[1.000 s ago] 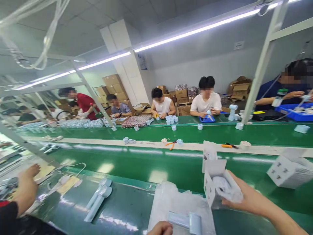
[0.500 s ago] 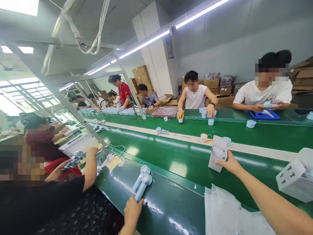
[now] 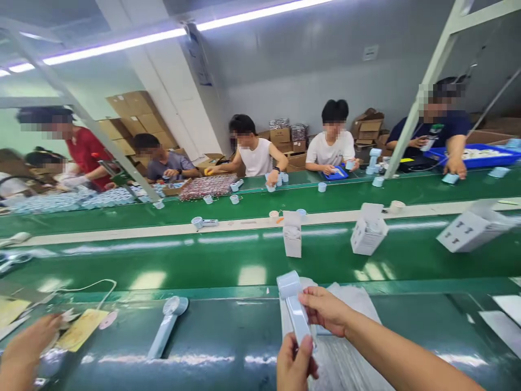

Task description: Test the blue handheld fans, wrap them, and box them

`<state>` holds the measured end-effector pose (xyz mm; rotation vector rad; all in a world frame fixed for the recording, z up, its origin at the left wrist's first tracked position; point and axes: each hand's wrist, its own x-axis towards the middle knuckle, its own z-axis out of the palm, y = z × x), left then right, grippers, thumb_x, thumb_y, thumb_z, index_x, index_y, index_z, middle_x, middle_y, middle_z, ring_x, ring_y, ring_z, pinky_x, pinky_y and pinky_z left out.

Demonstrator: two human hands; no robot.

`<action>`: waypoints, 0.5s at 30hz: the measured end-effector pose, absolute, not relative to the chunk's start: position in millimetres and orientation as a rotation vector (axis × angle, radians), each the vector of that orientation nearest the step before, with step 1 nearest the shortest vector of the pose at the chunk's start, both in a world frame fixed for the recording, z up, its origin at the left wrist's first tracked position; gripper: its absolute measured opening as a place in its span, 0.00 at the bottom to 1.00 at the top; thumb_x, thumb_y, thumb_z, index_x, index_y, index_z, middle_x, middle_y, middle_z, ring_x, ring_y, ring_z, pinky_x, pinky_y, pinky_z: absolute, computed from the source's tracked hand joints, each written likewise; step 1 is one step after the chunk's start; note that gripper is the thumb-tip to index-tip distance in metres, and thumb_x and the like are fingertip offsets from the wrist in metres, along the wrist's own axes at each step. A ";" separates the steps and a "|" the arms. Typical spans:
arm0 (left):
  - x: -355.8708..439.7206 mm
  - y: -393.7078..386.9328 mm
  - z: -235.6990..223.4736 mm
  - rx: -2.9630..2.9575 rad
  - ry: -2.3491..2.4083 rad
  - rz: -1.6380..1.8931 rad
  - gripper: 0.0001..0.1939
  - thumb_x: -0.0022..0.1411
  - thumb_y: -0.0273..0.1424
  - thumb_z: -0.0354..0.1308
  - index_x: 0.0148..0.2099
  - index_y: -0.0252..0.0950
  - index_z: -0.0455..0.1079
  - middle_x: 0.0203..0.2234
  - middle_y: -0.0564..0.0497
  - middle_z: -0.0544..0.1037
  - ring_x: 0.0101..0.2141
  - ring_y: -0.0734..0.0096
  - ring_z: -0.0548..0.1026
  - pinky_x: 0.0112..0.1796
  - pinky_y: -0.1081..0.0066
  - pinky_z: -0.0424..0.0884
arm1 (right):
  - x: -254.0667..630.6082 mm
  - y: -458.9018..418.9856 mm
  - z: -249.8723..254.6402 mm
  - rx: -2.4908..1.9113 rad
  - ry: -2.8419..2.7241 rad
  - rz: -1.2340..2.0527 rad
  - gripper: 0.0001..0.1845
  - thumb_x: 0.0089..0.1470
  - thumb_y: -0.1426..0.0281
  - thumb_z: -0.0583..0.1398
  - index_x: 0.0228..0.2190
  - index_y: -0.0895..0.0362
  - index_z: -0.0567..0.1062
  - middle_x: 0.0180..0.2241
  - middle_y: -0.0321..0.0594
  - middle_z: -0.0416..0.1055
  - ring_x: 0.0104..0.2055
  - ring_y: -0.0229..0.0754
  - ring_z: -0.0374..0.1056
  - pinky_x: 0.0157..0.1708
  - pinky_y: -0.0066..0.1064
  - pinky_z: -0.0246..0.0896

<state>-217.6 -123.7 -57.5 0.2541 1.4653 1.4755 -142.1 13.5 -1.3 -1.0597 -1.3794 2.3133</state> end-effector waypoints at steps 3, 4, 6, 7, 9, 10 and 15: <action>-146.4 -97.2 -33.0 0.429 1.357 1.439 0.31 0.44 0.56 0.62 0.37 0.33 0.70 0.19 0.55 0.70 0.18 0.76 0.68 0.17 0.77 0.63 | -94.1 14.0 10.7 -1.040 -1.171 2.221 0.25 0.41 0.49 0.65 0.32 0.56 0.70 0.26 0.31 0.68 0.26 0.32 0.64 0.28 0.26 0.60; -127.6 -90.0 -25.4 0.479 1.347 1.407 0.31 0.45 0.55 0.61 0.38 0.32 0.69 0.20 0.54 0.70 0.18 0.76 0.67 0.17 0.77 0.62 | -75.3 16.6 15.9 -1.020 -1.130 2.218 0.25 0.42 0.50 0.65 0.34 0.56 0.71 0.26 0.31 0.68 0.27 0.32 0.64 0.29 0.26 0.60; -95.8 -76.9 -12.5 0.593 1.369 1.314 0.29 0.49 0.52 0.60 0.41 0.32 0.69 0.19 0.55 0.68 0.17 0.78 0.65 0.16 0.78 0.60 | -37.8 22.0 26.2 -0.953 -1.048 2.249 0.25 0.43 0.52 0.66 0.37 0.55 0.71 0.27 0.31 0.69 0.27 0.33 0.65 0.32 0.29 0.62; -82.6 -71.1 -8.0 0.659 1.382 1.258 0.28 0.51 0.50 0.59 0.44 0.32 0.68 0.19 0.56 0.68 0.16 0.78 0.64 0.16 0.78 0.60 | -19.9 24.2 30.6 -0.923 -1.019 2.264 0.24 0.42 0.53 0.67 0.37 0.56 0.72 0.26 0.31 0.70 0.27 0.34 0.66 0.33 0.30 0.63; -62.7 -61.6 -4.9 0.811 1.358 1.110 0.25 0.56 0.47 0.56 0.47 0.32 0.67 0.20 0.55 0.69 0.17 0.77 0.65 0.18 0.77 0.62 | 14.1 28.3 35.9 -0.907 -0.976 2.247 0.23 0.40 0.57 0.69 0.35 0.57 0.73 0.26 0.33 0.71 0.27 0.35 0.67 0.33 0.30 0.63; -56.6 -58.4 -6.7 0.906 1.331 1.016 0.23 0.58 0.45 0.54 0.48 0.32 0.67 0.23 0.53 0.71 0.19 0.76 0.66 0.20 0.76 0.64 | 30.7 30.4 36.3 -0.934 -0.953 2.209 0.22 0.39 0.59 0.70 0.34 0.58 0.73 0.26 0.34 0.72 0.28 0.35 0.68 0.32 0.30 0.64; -60.6 -58.0 -39.3 1.575 1.602 0.319 0.16 0.53 0.31 0.60 0.45 0.32 0.71 0.45 0.40 0.73 0.45 0.56 0.70 0.47 0.62 0.65 | 117.2 38.8 19.9 -1.234 -0.559 2.021 0.16 0.41 0.63 0.70 0.30 0.57 0.74 0.28 0.37 0.75 0.30 0.37 0.71 0.35 0.30 0.68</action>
